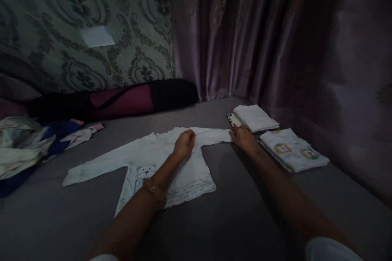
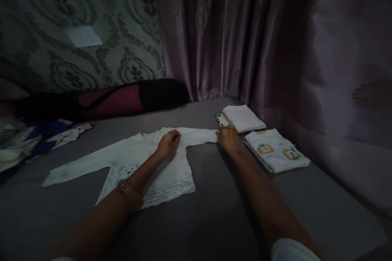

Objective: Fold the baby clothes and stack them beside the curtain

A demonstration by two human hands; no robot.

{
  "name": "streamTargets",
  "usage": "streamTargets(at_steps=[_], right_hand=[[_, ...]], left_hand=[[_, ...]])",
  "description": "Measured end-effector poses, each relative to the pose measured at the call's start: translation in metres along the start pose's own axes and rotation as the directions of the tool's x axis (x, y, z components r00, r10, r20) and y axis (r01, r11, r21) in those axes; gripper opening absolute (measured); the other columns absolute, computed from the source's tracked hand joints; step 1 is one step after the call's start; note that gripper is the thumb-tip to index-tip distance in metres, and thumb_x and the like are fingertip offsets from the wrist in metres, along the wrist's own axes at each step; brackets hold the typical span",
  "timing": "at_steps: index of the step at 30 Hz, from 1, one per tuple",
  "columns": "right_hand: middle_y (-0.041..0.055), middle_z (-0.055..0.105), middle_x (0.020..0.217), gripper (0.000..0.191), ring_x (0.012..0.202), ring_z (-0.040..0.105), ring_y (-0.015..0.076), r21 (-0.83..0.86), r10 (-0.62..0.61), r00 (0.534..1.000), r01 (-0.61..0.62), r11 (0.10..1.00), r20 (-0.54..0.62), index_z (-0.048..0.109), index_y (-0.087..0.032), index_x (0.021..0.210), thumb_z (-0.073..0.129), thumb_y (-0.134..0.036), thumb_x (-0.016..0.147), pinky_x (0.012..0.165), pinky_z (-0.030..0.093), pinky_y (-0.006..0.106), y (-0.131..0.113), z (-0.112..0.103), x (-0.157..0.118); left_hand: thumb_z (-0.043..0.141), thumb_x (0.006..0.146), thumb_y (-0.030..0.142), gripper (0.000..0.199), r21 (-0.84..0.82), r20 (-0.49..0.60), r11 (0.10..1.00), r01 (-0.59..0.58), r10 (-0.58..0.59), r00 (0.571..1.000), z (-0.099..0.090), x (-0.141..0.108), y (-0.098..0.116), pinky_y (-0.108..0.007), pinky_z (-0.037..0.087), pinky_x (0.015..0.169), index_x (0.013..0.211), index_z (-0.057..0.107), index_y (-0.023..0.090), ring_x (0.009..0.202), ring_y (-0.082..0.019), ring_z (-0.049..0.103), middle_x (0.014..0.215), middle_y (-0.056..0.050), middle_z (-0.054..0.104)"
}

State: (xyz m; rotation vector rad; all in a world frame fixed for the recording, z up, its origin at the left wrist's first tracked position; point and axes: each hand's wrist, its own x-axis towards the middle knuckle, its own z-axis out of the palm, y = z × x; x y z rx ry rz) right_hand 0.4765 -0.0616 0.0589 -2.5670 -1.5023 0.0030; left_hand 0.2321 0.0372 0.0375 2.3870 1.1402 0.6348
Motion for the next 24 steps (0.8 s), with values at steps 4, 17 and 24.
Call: streamTargets(at_steps=[4,17,24], right_hand=[[0.0149,0.061,0.112,0.030,0.107,0.056,0.0236,0.018,-0.052,0.994,0.054,0.998,-0.093,0.067,-0.013,0.106,0.051,-0.028,0.087,0.094,0.038,0.030,-0.003,0.001,0.008],[0.0117,0.065,0.107,0.032,0.097,0.059,0.0220,0.407,0.171,0.970,-0.086,0.909,-0.176,0.056,-0.015,0.113,0.034,-0.027,0.093,0.082,0.043,0.029,-0.014,0.014,0.024],[0.0190,0.062,0.107,0.033,0.102,0.057,0.0277,-0.076,-0.009,0.996,0.002,0.997,-0.093,0.058,-0.014,0.112,0.030,-0.022,0.097,0.082,0.042,0.036,-0.007,0.011,0.001]], left_hand=[[0.040,0.086,0.014,0.028,0.128,-0.100,0.986,-0.111,0.124,0.987,-0.001,0.019,-0.034,-0.036,0.045,0.096,0.103,0.062,0.016,0.105,-0.021,0.058,0.107,-0.010,0.066],[0.023,0.099,0.038,0.057,0.377,0.001,0.925,-0.054,0.058,0.998,0.027,0.008,-0.034,-0.042,0.024,0.115,0.139,0.042,0.004,0.138,-0.027,0.034,0.146,-0.017,0.041],[0.025,0.097,0.048,0.065,0.377,0.039,0.926,-0.038,0.025,0.999,0.022,0.007,-0.028,-0.043,0.021,0.116,0.142,0.038,0.003,0.140,-0.029,0.030,0.149,-0.019,0.037]])
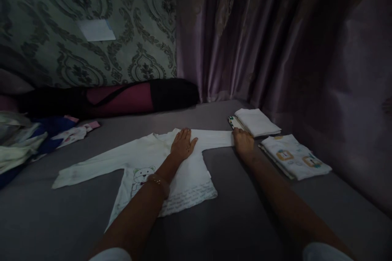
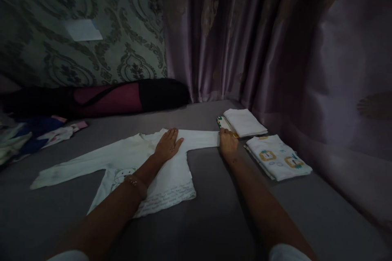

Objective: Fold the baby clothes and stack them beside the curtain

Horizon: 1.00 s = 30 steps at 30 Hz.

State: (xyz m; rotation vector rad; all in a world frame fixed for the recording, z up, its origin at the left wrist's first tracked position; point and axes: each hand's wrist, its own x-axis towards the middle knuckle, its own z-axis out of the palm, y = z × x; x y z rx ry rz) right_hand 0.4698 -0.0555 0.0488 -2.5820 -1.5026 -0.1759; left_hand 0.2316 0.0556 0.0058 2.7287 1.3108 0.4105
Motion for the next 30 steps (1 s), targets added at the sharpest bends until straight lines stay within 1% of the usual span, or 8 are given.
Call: streamTargets(at_steps=[5,8,11,13,15,19,23,30], right_hand=[[0.0268,0.059,0.112,0.039,0.110,0.052,0.0354,-0.046,-0.037,0.999,0.035,0.998,-0.037,0.063,-0.006,0.110,0.029,-0.009,0.090,0.092,0.039,0.048,-0.023,-0.013,0.008],[0.0282,0.054,0.124,0.041,0.121,0.046,0.0352,0.066,-0.183,0.983,0.185,0.981,-0.026,0.060,-0.004,0.118,0.032,-0.008,0.089,0.101,0.032,0.052,-0.060,-0.014,0.007],[0.0117,0.049,0.140,0.044,0.131,0.041,0.0202,0.166,-0.395,0.919,0.388,0.907,0.011,0.049,-0.017,0.136,0.032,-0.021,0.095,0.109,0.028,0.035,-0.102,0.001,-0.001],[0.0134,0.040,0.148,0.052,0.137,0.033,0.0203,0.366,-0.536,0.842,0.479,0.798,0.066,0.037,-0.011,0.144,0.025,-0.033,0.098,0.112,0.024,0.036,-0.120,0.016,-0.007],[0.0159,0.031,0.152,0.061,0.141,0.026,0.0228,0.446,-0.561,0.820,0.461,0.767,0.117,0.031,-0.006,0.146,0.019,-0.041,0.099,0.114,0.020,0.040,-0.126,0.028,-0.012],[0.0171,0.026,0.154,0.066,0.143,0.020,0.0252,0.357,-0.515,0.843,0.438,0.825,0.156,0.030,-0.002,0.146,0.016,-0.045,0.098,0.116,0.013,0.042,-0.108,0.033,-0.015],[0.0172,0.027,0.153,0.064,0.143,0.021,0.0260,0.221,-0.455,0.876,0.418,0.881,0.161,0.031,-0.003,0.146,0.018,-0.044,0.098,0.115,0.015,0.045,-0.075,0.027,-0.013],[0.0174,0.029,0.153,0.062,0.142,0.024,0.0267,-0.017,-0.235,0.949,0.244,0.970,0.210,0.030,-0.005,0.146,0.025,-0.041,0.097,0.114,0.015,0.048,-0.026,0.021,-0.003]], left_hand=[[0.022,0.097,0.047,0.064,-0.014,0.027,1.000,-0.003,0.003,1.000,-0.001,-0.001,0.001,-0.045,0.021,0.116,0.142,0.037,0.005,0.141,-0.029,0.027,0.150,-0.018,0.034],[0.022,0.097,0.046,0.063,-0.001,0.016,1.000,-0.004,0.004,1.000,0.001,-0.001,0.000,-0.045,0.020,0.116,0.143,0.037,0.005,0.141,-0.029,0.027,0.150,-0.018,0.034],[0.026,0.096,0.039,0.058,0.018,-0.004,0.999,-0.026,0.026,1.000,0.005,-0.001,-0.003,-0.045,0.022,0.115,0.143,0.036,0.007,0.141,-0.029,0.028,0.150,-0.017,0.035],[0.029,0.094,0.031,0.056,0.027,0.003,0.998,-0.055,0.055,0.998,0.006,-0.002,-0.005,-0.046,0.023,0.114,0.144,0.035,0.009,0.141,-0.028,0.027,0.150,-0.017,0.035],[0.029,0.093,0.028,0.056,0.029,0.010,0.997,-0.071,0.070,0.997,0.005,-0.002,-0.005,-0.046,0.023,0.114,0.145,0.034,0.009,0.141,-0.029,0.027,0.150,-0.017,0.035],[0.024,0.095,0.034,0.058,0.026,0.004,0.999,-0.034,0.034,0.999,0.003,-0.001,-0.002,-0.046,0.022,0.115,0.143,0.036,0.003,0.141,-0.030,0.028,0.149,-0.019,0.035],[0.021,0.096,0.040,0.060,0.012,0.002,1.000,-0.003,0.003,1.000,0.003,-0.001,0.001,-0.044,0.021,0.115,0.142,0.037,0.004,0.141,-0.029,0.028,0.149,-0.018,0.035],[0.023,0.097,0.042,0.060,-0.055,0.056,0.998,0.029,-0.026,0.998,0.001,0.003,0.001,-0.046,0.018,0.116,0.144,0.034,0.006,0.143,-0.028,0.023,0.152,-0.017,0.031]])
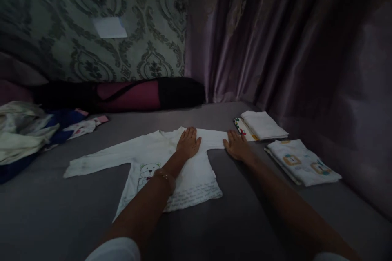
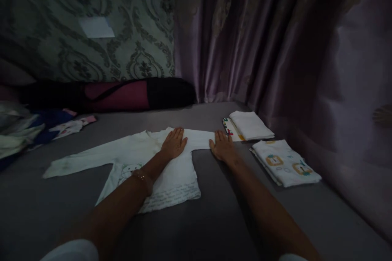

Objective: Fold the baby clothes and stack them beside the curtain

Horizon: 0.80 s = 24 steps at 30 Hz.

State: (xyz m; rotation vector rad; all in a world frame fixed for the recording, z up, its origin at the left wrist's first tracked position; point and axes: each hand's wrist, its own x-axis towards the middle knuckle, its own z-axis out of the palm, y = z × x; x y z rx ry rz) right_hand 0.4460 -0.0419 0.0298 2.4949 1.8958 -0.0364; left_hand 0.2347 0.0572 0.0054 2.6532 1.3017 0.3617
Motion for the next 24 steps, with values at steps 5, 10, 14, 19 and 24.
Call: streamTargets(at_steps=[5,10,14,19,24], right_hand=[[0.0195,0.032,0.151,0.055,0.139,0.028,0.0299,-0.021,-0.061,0.994,0.060,0.998,-0.094,0.036,-0.003,0.143,0.027,-0.029,0.095,0.113,0.014,0.051,-0.036,-0.019,0.003],[0.0153,0.031,0.152,0.057,0.142,0.025,0.0234,0.170,-0.503,0.859,0.511,0.842,-0.092,0.034,-0.006,0.145,0.023,-0.034,0.097,0.116,0.014,0.041,-0.119,-0.023,0.005],[0.0144,0.027,0.154,0.060,0.144,0.019,0.0228,0.256,-0.641,0.765,0.634,0.730,-0.067,0.031,-0.007,0.146,0.019,-0.040,0.098,0.117,0.012,0.041,-0.158,-0.013,0.007],[0.0130,0.020,0.156,0.064,0.145,0.014,0.0217,0.240,-0.656,0.754,0.643,0.727,-0.031,0.024,-0.006,0.149,0.015,-0.044,0.098,0.118,0.010,0.040,-0.157,0.001,0.017],[0.0134,0.021,0.156,0.064,0.144,0.016,0.0223,0.138,-0.554,0.832,0.552,0.822,-0.025,0.027,-0.006,0.148,0.017,-0.044,0.098,0.117,0.011,0.041,-0.143,0.005,0.030]], left_hand=[[0.020,0.098,0.045,0.061,-0.145,0.020,0.989,-0.008,0.011,1.000,-0.028,-0.006,-0.015,-0.037,0.024,0.115,0.145,0.033,0.007,0.143,-0.024,0.023,0.153,-0.016,0.029],[0.028,0.097,0.031,0.049,0.037,-0.191,0.999,0.004,0.003,0.982,-0.059,-0.039,-0.055,-0.040,0.022,0.116,0.136,0.044,0.007,0.140,-0.025,0.031,0.147,-0.017,0.040],[0.029,0.096,0.037,0.057,0.200,-0.220,0.946,0.256,-0.211,0.952,-0.061,-0.063,-0.098,-0.047,0.024,0.113,0.135,0.043,-0.002,0.137,-0.034,0.033,0.143,-0.026,0.042],[0.025,0.095,0.049,0.066,0.264,-0.151,0.917,0.298,-0.266,0.952,-0.046,-0.075,-0.133,-0.047,0.030,0.110,0.137,0.041,0.001,0.136,-0.033,0.035,0.143,-0.024,0.042],[0.020,0.095,0.050,0.069,0.301,-0.129,0.896,0.328,-0.302,0.944,-0.043,-0.077,-0.134,-0.046,0.026,0.112,0.140,0.037,0.001,0.139,-0.032,0.031,0.147,-0.022,0.038]])
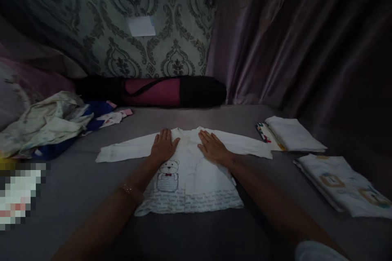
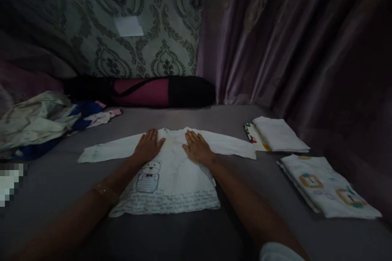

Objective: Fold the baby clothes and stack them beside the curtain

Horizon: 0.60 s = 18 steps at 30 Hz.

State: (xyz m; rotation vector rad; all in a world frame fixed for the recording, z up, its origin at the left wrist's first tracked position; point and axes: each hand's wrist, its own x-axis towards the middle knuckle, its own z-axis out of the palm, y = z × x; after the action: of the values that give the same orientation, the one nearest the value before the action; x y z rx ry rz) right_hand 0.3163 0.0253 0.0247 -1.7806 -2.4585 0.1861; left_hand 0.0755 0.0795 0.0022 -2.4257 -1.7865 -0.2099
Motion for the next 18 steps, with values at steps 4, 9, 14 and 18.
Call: streamTargets(at_steps=[4,9,14,18], right_hand=[[0.0164,0.027,0.153,0.063,0.143,0.022,0.0257,-0.059,0.111,0.992,-0.114,0.992,-0.055,0.033,-0.005,0.145,0.019,-0.044,0.097,0.116,0.013,0.047,0.009,-0.009,-0.004],[0.0159,0.033,0.151,0.055,0.141,0.026,0.0235,-0.026,-0.166,0.981,0.165,0.986,-0.096,0.038,-0.007,0.142,0.024,-0.037,0.098,0.116,0.017,0.044,-0.003,-0.012,-0.018],[0.0163,0.046,0.143,0.047,0.137,0.033,0.0245,0.048,-0.343,0.937,0.346,0.937,-0.065,0.047,-0.010,0.135,0.030,-0.032,0.097,0.116,0.021,0.048,-0.016,-0.008,-0.035],[0.0137,0.032,0.152,0.052,0.142,0.024,0.0234,0.087,-0.403,0.915,0.404,0.911,-0.034,0.033,-0.013,0.146,0.026,-0.036,0.099,0.117,0.014,0.050,-0.023,-0.010,-0.061]], left_hand=[[0.023,0.095,0.048,0.068,-0.052,0.047,0.999,0.007,-0.004,0.999,-0.013,0.001,0.003,-0.049,0.024,0.113,0.140,0.038,-0.002,0.139,-0.034,0.029,0.148,-0.024,0.036],[0.018,0.097,0.039,0.055,-0.420,-0.039,0.823,-0.382,0.405,0.914,-0.032,0.014,0.040,-0.040,0.021,0.117,0.143,0.036,0.015,0.140,-0.021,0.030,0.151,-0.009,0.037],[0.019,0.094,0.058,0.066,-0.748,0.153,0.613,-0.256,0.534,0.832,-0.035,0.035,0.087,-0.029,0.027,0.114,0.147,0.031,0.020,0.137,-0.018,0.037,0.150,-0.003,0.038],[0.021,0.092,0.061,0.069,-0.767,0.217,0.610,-0.201,0.541,0.812,-0.035,0.036,0.092,-0.027,0.024,0.115,0.145,0.034,0.018,0.139,-0.017,0.033,0.152,-0.003,0.034]])
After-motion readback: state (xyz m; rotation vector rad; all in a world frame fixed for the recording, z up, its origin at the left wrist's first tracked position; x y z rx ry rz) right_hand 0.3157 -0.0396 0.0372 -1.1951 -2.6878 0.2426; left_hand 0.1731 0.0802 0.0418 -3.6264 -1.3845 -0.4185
